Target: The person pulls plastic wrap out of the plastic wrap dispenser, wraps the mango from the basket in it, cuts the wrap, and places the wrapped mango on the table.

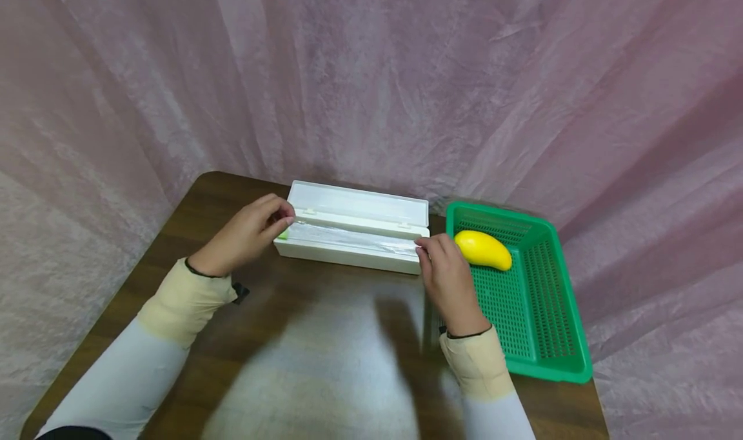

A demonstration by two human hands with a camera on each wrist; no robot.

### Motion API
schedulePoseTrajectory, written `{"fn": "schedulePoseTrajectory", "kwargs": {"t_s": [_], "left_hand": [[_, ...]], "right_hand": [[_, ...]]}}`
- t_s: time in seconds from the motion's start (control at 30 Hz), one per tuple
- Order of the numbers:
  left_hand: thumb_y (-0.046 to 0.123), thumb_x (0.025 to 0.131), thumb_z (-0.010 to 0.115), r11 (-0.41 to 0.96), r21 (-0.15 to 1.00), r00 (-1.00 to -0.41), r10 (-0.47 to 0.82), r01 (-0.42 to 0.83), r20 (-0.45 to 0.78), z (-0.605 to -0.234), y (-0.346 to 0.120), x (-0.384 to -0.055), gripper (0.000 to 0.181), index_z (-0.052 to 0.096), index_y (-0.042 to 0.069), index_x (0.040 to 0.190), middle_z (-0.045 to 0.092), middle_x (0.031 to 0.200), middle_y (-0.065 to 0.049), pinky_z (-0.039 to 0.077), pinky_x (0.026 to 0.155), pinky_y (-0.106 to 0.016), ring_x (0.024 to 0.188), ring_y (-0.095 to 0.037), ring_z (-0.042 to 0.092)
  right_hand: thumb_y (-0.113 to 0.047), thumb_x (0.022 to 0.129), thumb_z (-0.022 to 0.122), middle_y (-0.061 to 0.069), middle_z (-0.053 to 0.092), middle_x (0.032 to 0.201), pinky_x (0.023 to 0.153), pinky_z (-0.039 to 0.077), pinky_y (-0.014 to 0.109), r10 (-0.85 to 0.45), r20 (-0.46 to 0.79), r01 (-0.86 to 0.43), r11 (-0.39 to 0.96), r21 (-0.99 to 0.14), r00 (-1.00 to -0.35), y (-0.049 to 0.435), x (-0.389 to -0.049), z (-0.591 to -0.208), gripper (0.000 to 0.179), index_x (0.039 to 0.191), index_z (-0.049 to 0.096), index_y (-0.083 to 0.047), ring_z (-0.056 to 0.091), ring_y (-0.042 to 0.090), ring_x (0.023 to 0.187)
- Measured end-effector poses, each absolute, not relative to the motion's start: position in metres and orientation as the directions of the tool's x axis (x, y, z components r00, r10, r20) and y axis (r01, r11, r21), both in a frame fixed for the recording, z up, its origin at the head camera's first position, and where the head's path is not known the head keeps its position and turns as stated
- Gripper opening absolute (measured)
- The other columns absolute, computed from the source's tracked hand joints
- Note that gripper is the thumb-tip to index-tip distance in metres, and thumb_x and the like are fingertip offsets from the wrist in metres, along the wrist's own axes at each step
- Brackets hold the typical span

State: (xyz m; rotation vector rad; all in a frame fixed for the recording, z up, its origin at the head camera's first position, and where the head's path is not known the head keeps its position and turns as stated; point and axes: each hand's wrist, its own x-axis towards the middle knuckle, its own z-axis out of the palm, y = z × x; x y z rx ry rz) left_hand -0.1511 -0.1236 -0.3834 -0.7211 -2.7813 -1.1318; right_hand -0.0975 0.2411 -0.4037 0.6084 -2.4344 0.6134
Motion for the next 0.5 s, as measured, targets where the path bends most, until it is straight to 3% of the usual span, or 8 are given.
{"fn": "schedulePoseTrajectory", "kwargs": {"t_s": [0.17,0.37,0.43,0.5], "left_hand": [[0.013,0.102,0.06,0.629,0.665,-0.9,0.403,0.403,0.165,-0.378,-0.125,-0.154,0.011,0.063,0.004,0.108,0.058,0.1,-0.006,0.046,0.076,-0.035,0.088,-0.02,0.053],[0.018,0.102,0.061,0.619,0.676,-0.908,0.369,0.4,0.2,-0.389,-0.119,-0.147,0.011,0.066,0.008,0.105,0.061,0.1,-0.004,0.047,0.078,-0.034,0.091,-0.019,0.058],[0.022,0.103,0.06,0.618,0.698,-0.928,0.312,0.361,0.204,-0.399,-0.116,-0.142,0.013,0.065,0.011,0.105,0.06,0.099,-0.003,0.047,0.076,-0.034,0.088,-0.018,0.057],[0.026,0.103,0.059,0.583,0.77,-0.965,0.178,0.261,0.192,-0.415,-0.113,-0.135,0.016,0.061,0.01,0.104,0.058,0.096,-0.003,0.046,0.073,-0.033,0.084,-0.018,0.054]], "right_hand": [[0.001,0.091,0.071,0.016,0.061,0.096,0.078,0.054,0.041,-0.268,0.592,-0.518,0.8,-0.302,-0.76,0.243,-0.1,-0.403,0.013,0.103,0.069,0.002,0.061,0.031,0.087],[-0.002,0.093,0.07,0.014,0.062,0.094,0.079,0.051,0.042,-0.274,0.578,-0.519,0.795,-0.313,-0.768,0.238,-0.101,-0.398,0.011,0.104,0.067,0.0,0.059,0.029,0.085],[-0.003,0.093,0.069,0.014,0.063,0.093,0.079,0.05,0.042,-0.282,0.573,-0.52,0.797,-0.307,-0.769,0.237,-0.1,-0.397,0.011,0.104,0.067,-0.001,0.058,0.029,0.084],[-0.002,0.093,0.069,0.014,0.063,0.091,0.078,0.05,0.042,-0.283,0.576,-0.52,0.8,-0.299,-0.767,0.236,-0.1,-0.396,0.011,0.104,0.066,-0.001,0.058,0.029,0.083]]}}
